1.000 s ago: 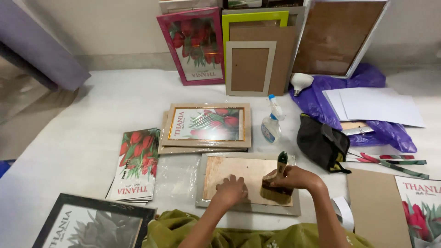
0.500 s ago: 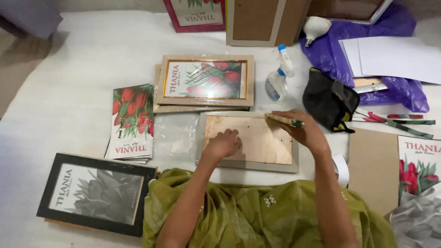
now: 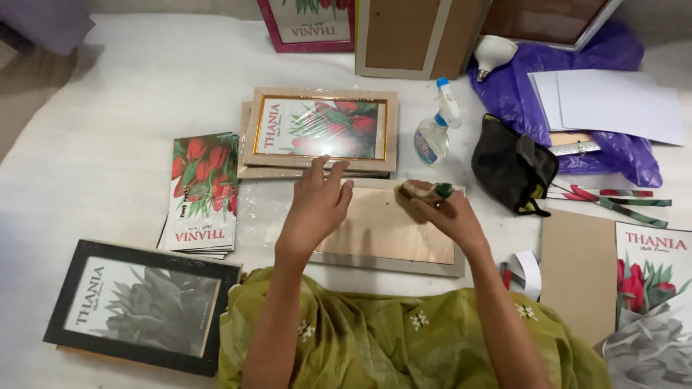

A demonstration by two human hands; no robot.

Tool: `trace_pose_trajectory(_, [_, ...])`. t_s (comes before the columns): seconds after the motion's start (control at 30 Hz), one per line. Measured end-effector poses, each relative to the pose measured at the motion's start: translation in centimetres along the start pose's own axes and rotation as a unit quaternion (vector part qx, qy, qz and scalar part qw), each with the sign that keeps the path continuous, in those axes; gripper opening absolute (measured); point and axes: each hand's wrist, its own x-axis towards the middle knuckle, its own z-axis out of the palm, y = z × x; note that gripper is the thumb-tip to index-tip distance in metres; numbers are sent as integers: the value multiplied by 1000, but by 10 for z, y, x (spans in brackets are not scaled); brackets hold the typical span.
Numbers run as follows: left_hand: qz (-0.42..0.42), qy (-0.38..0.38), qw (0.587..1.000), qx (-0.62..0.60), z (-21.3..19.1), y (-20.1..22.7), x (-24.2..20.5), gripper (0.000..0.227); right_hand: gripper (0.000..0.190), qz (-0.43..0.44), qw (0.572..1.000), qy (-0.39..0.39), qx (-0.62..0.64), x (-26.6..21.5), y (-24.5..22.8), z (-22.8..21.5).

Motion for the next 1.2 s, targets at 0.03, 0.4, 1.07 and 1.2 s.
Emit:
trace_pose_trajectory(0.03, [33,68,997,-32,-17,12,-6,39,29,-37,998,31,-36,7,3,11])
trace_pose_trajectory(0.4, [116,289,937,-156,-42,36,-20,23,57,-90,975,-192,69,-10,-16,80])
trace_pose_trajectory(1.07, [291,335,864,-238,-57,55,-33,53,27,-205,971,-105,-70,-37,-29,116])
trace_pose_trajectory(1.2, [291,339,859,-248,-53,52,-34,52,34,-207,977,-29,33,-9,8,118])
